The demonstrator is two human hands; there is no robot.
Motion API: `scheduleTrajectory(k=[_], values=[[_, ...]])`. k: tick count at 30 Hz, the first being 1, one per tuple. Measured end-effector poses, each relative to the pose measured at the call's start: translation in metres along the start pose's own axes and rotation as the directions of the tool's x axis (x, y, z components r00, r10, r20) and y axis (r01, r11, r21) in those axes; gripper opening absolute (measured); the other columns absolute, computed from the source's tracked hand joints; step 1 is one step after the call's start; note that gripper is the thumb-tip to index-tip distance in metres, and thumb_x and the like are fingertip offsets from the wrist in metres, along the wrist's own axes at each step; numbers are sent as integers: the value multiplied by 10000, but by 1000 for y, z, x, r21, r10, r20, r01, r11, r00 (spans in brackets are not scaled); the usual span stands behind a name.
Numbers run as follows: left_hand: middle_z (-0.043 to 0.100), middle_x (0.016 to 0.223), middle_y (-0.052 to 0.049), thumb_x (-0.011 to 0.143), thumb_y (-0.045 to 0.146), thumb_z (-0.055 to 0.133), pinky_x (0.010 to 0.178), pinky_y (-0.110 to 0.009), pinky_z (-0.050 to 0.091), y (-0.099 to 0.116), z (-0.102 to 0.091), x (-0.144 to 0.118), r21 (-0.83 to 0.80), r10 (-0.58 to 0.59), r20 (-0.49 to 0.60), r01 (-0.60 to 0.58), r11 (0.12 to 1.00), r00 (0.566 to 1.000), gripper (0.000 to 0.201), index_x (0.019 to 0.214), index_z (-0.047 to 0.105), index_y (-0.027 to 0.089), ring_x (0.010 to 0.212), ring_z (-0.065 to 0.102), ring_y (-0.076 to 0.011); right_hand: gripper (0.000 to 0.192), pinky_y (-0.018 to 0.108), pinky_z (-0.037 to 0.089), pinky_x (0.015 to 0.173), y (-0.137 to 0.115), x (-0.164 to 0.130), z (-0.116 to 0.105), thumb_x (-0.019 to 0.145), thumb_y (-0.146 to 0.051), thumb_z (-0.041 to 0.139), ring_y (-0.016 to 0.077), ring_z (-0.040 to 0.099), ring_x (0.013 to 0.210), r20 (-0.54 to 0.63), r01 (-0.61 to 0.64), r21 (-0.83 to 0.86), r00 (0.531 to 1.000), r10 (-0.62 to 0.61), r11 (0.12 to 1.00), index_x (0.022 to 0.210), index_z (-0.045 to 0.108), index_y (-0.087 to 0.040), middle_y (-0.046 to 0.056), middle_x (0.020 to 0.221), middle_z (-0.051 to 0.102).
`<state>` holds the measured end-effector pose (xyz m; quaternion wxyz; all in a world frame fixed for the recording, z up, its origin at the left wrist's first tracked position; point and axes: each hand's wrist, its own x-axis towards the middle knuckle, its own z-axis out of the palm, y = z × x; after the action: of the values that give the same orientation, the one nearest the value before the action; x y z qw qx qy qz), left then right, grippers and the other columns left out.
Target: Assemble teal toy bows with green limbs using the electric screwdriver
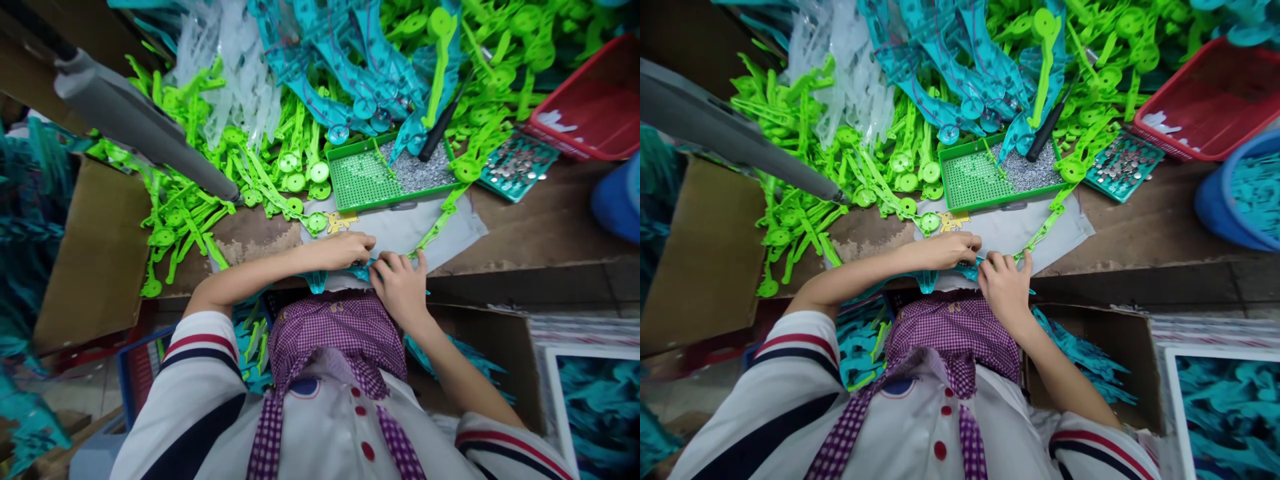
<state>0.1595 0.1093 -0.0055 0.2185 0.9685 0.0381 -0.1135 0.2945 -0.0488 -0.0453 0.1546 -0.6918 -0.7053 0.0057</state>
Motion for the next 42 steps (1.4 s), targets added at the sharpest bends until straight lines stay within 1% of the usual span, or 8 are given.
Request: scheduleTrajectory(k=[11, 16, 21, 25, 30, 35, 38, 42], values=[[672, 1042, -78, 947, 152, 524, 872, -358, 369, 9, 5, 0, 156, 41, -78, -28, 987, 996, 215, 879, 721, 208, 1001, 544, -217, 277, 666, 183, 1143, -2, -1, 9, 996, -289, 437, 247, 556, 911, -1, -33, 100, 999, 33, 994, 899, 684, -206, 79, 1013, 693], [650, 1200, -69, 941, 188, 560, 1063, -421, 273, 18, 10, -11, 215, 3, -191, 39, 976, 982, 181, 868, 721, 231, 1193, 490, -231, 290, 712, 47, 1178, 9, -6, -9, 1017, -362, 442, 246, 635, 1050, -120, -83, 315, 985, 126, 946, 1163, 662, -241, 71, 1142, 705], [625, 1290, -66, 909, 152, 581, 1091, -460, 251, 21, 18, -15, 123, -106, -224, 136, 983, 969, 181, 905, 728, 257, 1277, 467, -241, 288, 545, 439, 1062, 6, 38, -65, 1016, -375, 447, 256, 641, 1098, -386, -38, 488, 886, 255, 872, 1158, 642, -218, 109, 1112, 682], [601, 1372, -77, 856, 64, 587, 1109, -513, 246, 30, 27, -23, 40, -215, -317, 240, 970, 924, 330, 1068, 718, 281, 1324, 468, -264, 294, 457, 538, 925, 5, 67, -77, 1034, -351, 394, 225, 651, 1045, -548, 54, 573, 767, 333, 817, 1177, 604, -203, 114, 1106, 651], [634, 1357, -93, 961, 137, 509, 1054, -516, 326, 70, 56, -66, -52, -352, -508, 380, 923, 786, 358, 1254, 631, 302, 1305, 517, -245, 194, 436, 510, 964, 38, 31, -39, 946, -379, 591, 234, 663, 1051, -214, 17, 552, 969, 122, 834, 1019, 685, -225, 82, 1065, 702], [710, 1208, -51, 1001, 274, 524, 1040, -497, 339, 93, 68, -71, -213, -456, -579, 414, 885, 676, 227, 1168, 675, 305, 1240, 579, -224, 169, 489, 318, 1119, 51, -2, -3, 937, -354, 587, 226, 659, 1083, -18, -6, 452, 1000, 16, 892, 1004, 681, -232, 56, 1112, 713], [683, 1272, -61, 1015, 322, 504, 1069, -503, 295, 81, 57, -41, -277, -510, -514, 429, 860, 690, 238, 1165, 685, 288, 1300, 534, -234, 149, 467, 258, 1124, 47, 1, 3, 937, -344, 560, 200, 670, 1016, 17, -63, 410, 998, 62, 910, 969, 663, -241, 17, 1043, 728], [672, 1227, -59, 992, 262, 533, 1097, -533, 223, 55, 36, -6, -272, -443, -397, 358, 893, 804, 173, 1053, 693, 240, 1280, 519, -249, 151, 454, 250, 1100, 45, 7, 3, 929, -351, 533, 213, 657, 983, 51, -107, 407, 994, 95, 907, 943, 633, -238, 19, 983, 722]])
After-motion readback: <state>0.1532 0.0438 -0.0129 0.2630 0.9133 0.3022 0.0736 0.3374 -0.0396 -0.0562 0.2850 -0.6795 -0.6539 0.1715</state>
